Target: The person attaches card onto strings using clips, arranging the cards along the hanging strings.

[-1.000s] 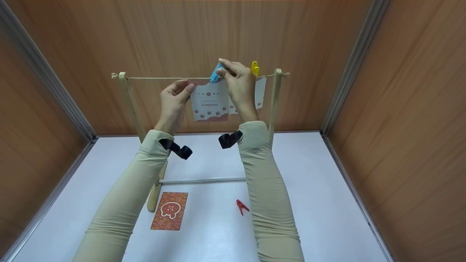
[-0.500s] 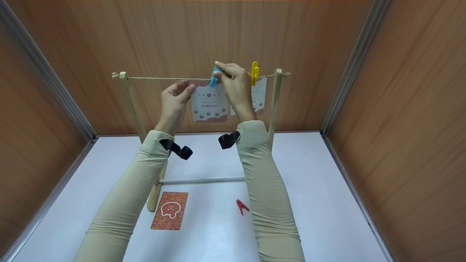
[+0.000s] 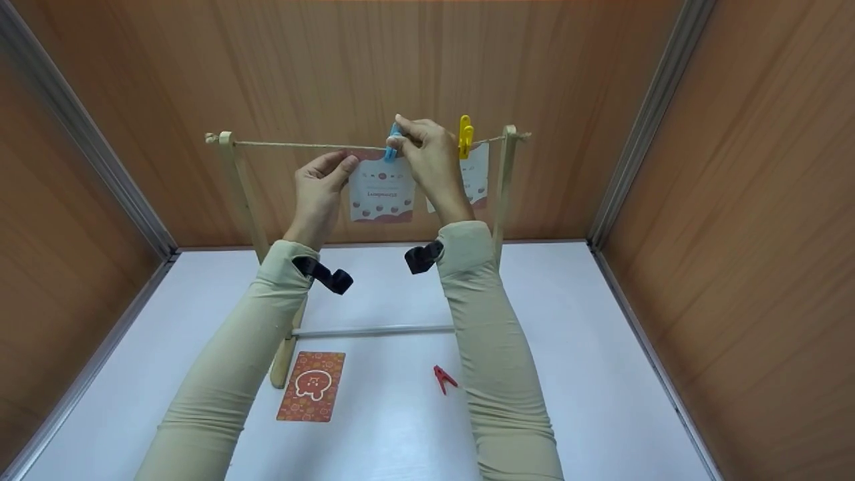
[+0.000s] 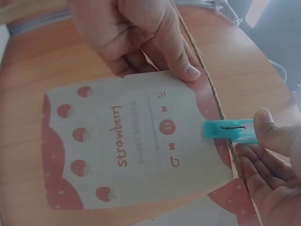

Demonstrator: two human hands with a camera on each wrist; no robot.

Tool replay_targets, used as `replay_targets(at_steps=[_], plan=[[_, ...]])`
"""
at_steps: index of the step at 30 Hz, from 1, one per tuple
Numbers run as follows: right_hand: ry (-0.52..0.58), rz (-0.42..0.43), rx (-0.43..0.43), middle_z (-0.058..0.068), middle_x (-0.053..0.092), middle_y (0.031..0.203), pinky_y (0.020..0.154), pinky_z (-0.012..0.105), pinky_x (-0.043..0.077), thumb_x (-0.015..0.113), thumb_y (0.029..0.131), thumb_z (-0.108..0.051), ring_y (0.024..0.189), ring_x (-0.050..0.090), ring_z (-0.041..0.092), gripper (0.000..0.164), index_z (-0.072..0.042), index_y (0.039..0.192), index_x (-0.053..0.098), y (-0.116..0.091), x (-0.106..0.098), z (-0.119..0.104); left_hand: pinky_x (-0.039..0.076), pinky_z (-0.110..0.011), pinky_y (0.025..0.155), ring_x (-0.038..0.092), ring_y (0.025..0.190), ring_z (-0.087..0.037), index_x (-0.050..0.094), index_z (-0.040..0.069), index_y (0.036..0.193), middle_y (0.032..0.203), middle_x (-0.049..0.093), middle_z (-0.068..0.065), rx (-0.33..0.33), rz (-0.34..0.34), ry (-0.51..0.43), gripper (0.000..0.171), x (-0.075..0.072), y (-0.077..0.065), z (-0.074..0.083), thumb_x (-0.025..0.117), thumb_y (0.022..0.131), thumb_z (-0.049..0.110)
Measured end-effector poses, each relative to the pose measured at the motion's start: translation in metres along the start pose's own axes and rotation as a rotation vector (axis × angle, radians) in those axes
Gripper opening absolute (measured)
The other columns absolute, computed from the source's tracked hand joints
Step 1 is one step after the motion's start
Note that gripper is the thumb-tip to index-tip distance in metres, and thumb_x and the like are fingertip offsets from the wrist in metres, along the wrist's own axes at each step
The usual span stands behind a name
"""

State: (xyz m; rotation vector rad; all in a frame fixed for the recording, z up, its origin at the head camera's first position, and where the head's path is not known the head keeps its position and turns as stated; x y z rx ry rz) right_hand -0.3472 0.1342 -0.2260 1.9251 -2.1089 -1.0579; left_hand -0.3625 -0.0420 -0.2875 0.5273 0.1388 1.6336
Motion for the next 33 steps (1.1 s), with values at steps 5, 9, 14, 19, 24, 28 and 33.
replay_targets(at_steps=[5,9,14,19,24,28,33], plan=[[-0.025,-0.037,0.002,0.009,0.066,0.120,0.093,0.024,0.050,0.064,0.090,-0.021,0.101,0.064,0.017,0.041,-0.014,0.130,0.059,0.001,-0.003,0.000,0.051,-0.024,0.078,0.065,0.086,-0.011,0.069,-0.004,0.109,0.099,0.073,-0.009,0.024,0.001,-0.004,0.024,-0.001,0.001,0.000,0.067,0.089,0.011],[-0.036,-0.059,0.029,0.008,0.065,0.123,0.094,0.026,0.050,0.064,0.090,-0.023,0.104,0.065,0.018,0.042,-0.015,0.131,0.058,0.001,-0.004,0.000,0.051,-0.024,0.078,0.066,0.088,-0.011,0.069,-0.003,0.111,0.108,0.072,-0.013,0.033,-0.018,0.011,0.024,-0.003,0.002,-0.001,0.065,0.091,0.010],[-0.022,-0.043,0.028,0.009,0.066,0.121,0.095,0.025,0.049,0.065,0.090,-0.023,0.107,0.064,0.019,0.043,-0.014,0.132,0.058,0.000,-0.004,0.000,0.051,-0.026,0.084,0.066,0.095,-0.013,0.067,-0.003,0.115,0.118,0.068,-0.014,0.030,-0.053,0.025,0.026,-0.005,0.000,-0.001,0.062,0.094,0.012],[0.039,-0.010,0.012,0.010,0.064,0.123,0.098,0.024,0.047,0.066,0.090,-0.020,0.111,0.062,0.019,0.044,-0.010,0.132,0.058,-0.001,-0.006,-0.001,0.050,-0.028,0.089,0.065,0.098,-0.014,0.064,-0.001,0.120,0.118,0.067,-0.016,0.036,-0.091,0.047,0.028,-0.008,-0.002,-0.002,0.056,0.097,0.012],[0.088,0.015,-0.001,0.008,0.064,0.123,0.099,0.025,0.046,0.066,0.090,-0.020,0.110,0.062,0.018,0.044,-0.009,0.132,0.058,-0.005,-0.009,0.001,0.050,-0.029,0.090,0.062,0.098,-0.014,0.061,0.001,0.126,0.116,0.067,-0.015,0.054,-0.140,0.052,0.030,-0.012,-0.004,-0.005,0.053,0.099,0.012],[0.113,0.028,-0.008,0.008,0.065,0.122,0.098,0.025,0.047,0.067,0.090,-0.021,0.109,0.062,0.017,0.042,-0.010,0.130,0.060,-0.009,-0.012,0.005,0.048,-0.035,0.094,0.061,0.099,-0.014,0.059,0.001,0.128,0.116,0.066,-0.014,0.047,-0.166,0.050,0.032,-0.018,-0.005,-0.009,0.052,0.099,0.013],[0.138,0.023,-0.012,0.008,0.065,0.122,0.096,0.024,0.048,0.067,0.090,-0.022,0.109,0.063,0.017,0.041,-0.010,0.129,0.061,-0.016,-0.015,0.013,0.045,-0.038,0.098,0.061,0.107,-0.019,0.055,0.001,0.131,0.122,0.064,-0.013,0.025,-0.190,0.064,0.035,-0.030,-0.009,-0.015,0.052,0.099,0.015]])
Point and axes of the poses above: each hand's wrist, its own y-axis towards the middle knuckle, its own x-axis out of the palm, z = x × y, the point moved 1 cm from there along y, towards the middle knuckle
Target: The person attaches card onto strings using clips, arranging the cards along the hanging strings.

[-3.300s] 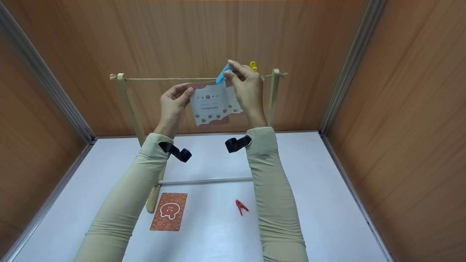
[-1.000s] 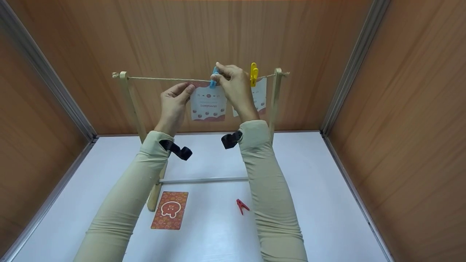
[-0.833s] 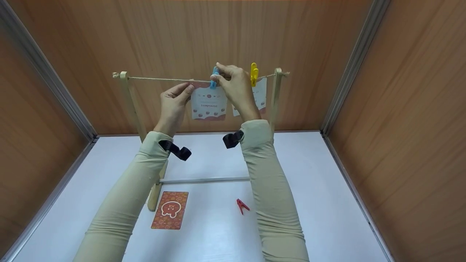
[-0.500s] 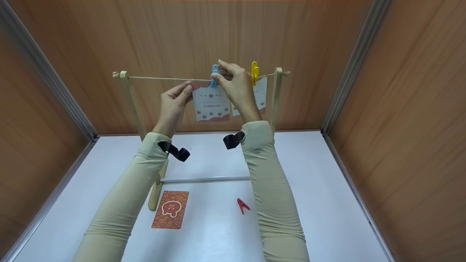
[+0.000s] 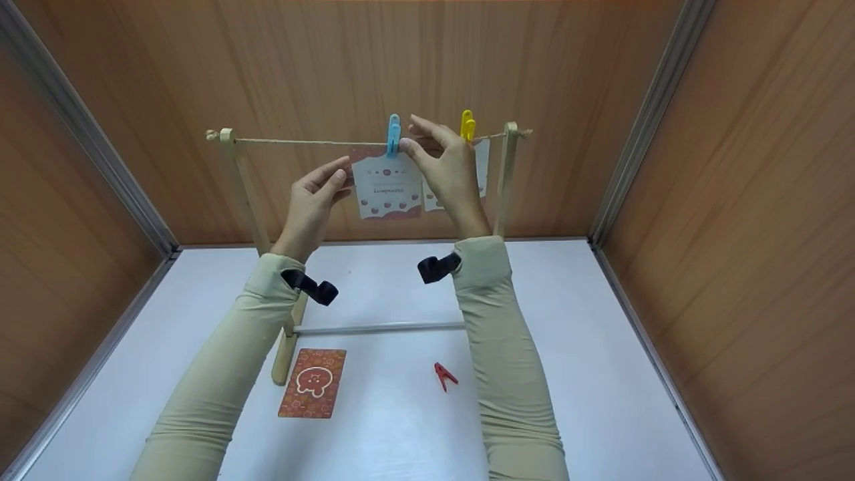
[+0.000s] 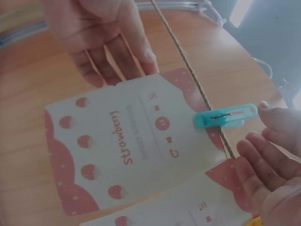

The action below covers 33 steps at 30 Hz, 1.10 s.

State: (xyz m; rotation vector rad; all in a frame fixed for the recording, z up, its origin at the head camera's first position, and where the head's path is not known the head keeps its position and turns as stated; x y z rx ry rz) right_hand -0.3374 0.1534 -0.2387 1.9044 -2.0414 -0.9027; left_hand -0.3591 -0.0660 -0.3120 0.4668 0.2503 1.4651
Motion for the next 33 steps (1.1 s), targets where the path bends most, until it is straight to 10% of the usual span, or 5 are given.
replay_targets(at_steps=[19,33], plan=[[0.036,-0.089,0.191,0.008,0.062,0.128,0.098,0.028,0.048,0.067,0.088,-0.039,0.116,0.059,0.021,0.050,-0.012,0.130,0.060,-0.053,-0.010,0.064,0.043,-0.040,0.103,0.057,0.118,-0.023,0.057,0.008,0.130,0.127,0.063,-0.011,-0.273,-0.029,0.175,0.035,-0.058,-0.050,-0.072,0.056,0.098,0.020],[0.025,-0.129,0.279,0.010,0.060,0.132,0.096,0.019,0.044,0.067,0.091,-0.027,0.115,0.056,0.016,0.045,-0.008,0.131,0.058,-0.105,-0.002,0.111,0.042,-0.042,0.106,0.056,0.121,-0.034,0.059,-0.002,0.125,0.123,0.063,-0.020,-0.343,-0.080,0.276,0.032,-0.090,-0.099,-0.119,0.058,0.097,0.014]])
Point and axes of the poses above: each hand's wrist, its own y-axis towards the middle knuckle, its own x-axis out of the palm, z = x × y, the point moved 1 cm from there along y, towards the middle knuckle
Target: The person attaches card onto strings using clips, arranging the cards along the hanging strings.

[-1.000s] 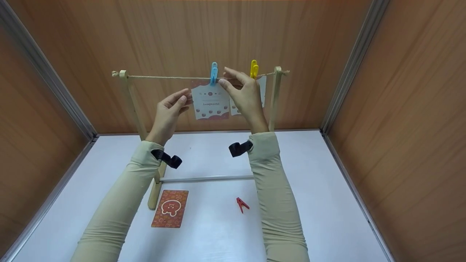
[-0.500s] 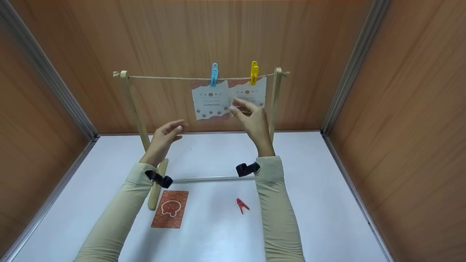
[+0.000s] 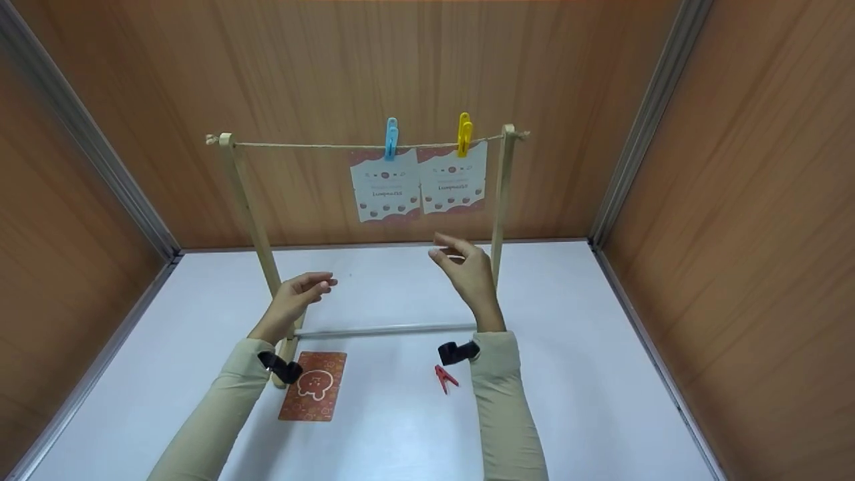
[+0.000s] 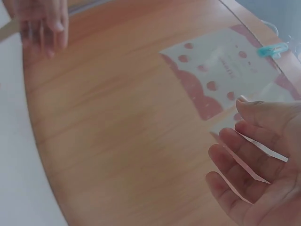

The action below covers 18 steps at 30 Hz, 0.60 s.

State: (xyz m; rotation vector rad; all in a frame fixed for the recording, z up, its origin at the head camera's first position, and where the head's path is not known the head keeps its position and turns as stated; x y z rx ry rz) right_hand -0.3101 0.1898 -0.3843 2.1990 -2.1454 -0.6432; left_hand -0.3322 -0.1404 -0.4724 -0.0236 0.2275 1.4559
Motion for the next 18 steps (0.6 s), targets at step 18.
replay_targets(at_steps=[18], plan=[[-0.017,0.018,0.196,0.011,0.065,0.124,0.086,0.014,0.046,0.070,0.089,-0.026,0.108,0.059,0.014,0.044,-0.006,0.127,0.062,-0.047,0.015,0.089,0.045,-0.045,0.101,0.058,0.116,-0.031,0.058,-0.002,0.124,0.121,0.063,-0.019,-0.126,-0.092,0.204,0.033,-0.015,-0.036,-0.072,0.058,0.096,0.015]])
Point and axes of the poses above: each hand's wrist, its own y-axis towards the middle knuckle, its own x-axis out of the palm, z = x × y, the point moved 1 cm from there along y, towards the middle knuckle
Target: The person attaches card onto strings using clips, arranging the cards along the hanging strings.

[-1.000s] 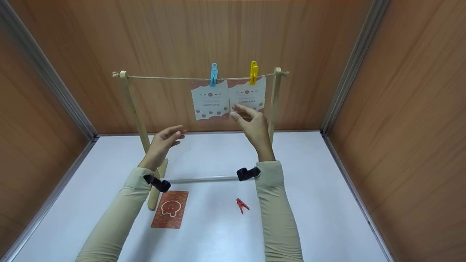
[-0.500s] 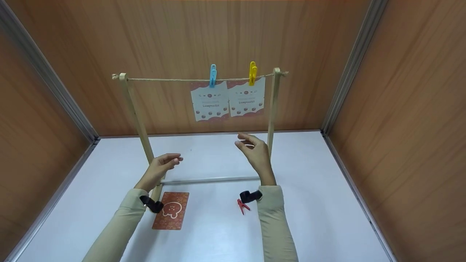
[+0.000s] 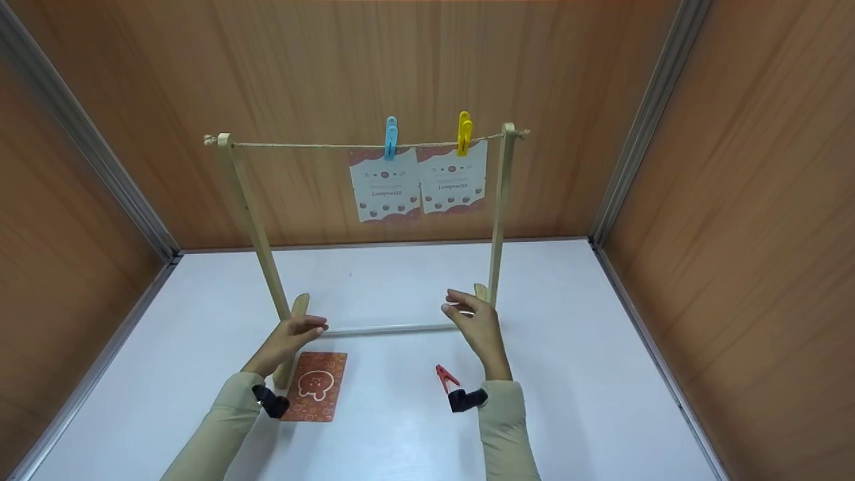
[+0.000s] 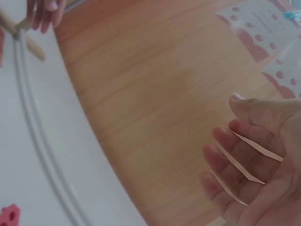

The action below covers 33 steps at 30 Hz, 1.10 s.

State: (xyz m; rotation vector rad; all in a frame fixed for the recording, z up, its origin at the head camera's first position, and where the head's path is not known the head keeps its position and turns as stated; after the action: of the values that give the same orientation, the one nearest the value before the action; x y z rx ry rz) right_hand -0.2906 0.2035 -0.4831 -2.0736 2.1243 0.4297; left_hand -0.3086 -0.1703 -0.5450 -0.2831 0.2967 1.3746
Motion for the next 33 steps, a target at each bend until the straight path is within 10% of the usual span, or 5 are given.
replay_targets(at_steps=[7,16,33], plan=[[0.006,0.015,0.046,0.013,0.068,0.116,0.081,0.016,0.048,0.071,0.087,-0.018,0.098,0.061,0.011,0.039,-0.002,0.122,0.064,-0.009,0.011,0.031,0.046,-0.043,0.097,0.058,0.108,-0.025,0.059,-0.001,0.124,0.117,0.062,-0.015,-0.112,-0.034,-0.002,0.033,-0.001,-0.007,-0.015,0.060,0.094,0.013],[-0.049,0.002,0.064,0.013,0.068,0.110,0.080,0.021,0.048,0.072,0.086,-0.014,0.096,0.061,0.016,0.036,0.000,0.118,0.066,-0.022,0.019,0.064,0.045,-0.050,0.095,0.055,0.111,-0.030,0.063,0.003,0.119,0.116,0.064,-0.012,-0.090,-0.010,0.210,0.030,-0.006,-0.013,-0.027,0.064,0.090,0.011],[-0.182,-0.122,0.180,0.016,0.066,0.108,0.075,0.036,0.050,0.075,0.081,-0.016,0.098,0.064,0.027,0.049,0.004,0.123,0.060,-0.041,0.027,0.098,0.047,-0.052,0.095,0.058,0.112,-0.032,0.059,0.000,0.124,0.118,0.062,-0.015,-0.166,-0.090,0.252,0.041,-0.006,-0.015,-0.036,0.069,0.085,0.006]])
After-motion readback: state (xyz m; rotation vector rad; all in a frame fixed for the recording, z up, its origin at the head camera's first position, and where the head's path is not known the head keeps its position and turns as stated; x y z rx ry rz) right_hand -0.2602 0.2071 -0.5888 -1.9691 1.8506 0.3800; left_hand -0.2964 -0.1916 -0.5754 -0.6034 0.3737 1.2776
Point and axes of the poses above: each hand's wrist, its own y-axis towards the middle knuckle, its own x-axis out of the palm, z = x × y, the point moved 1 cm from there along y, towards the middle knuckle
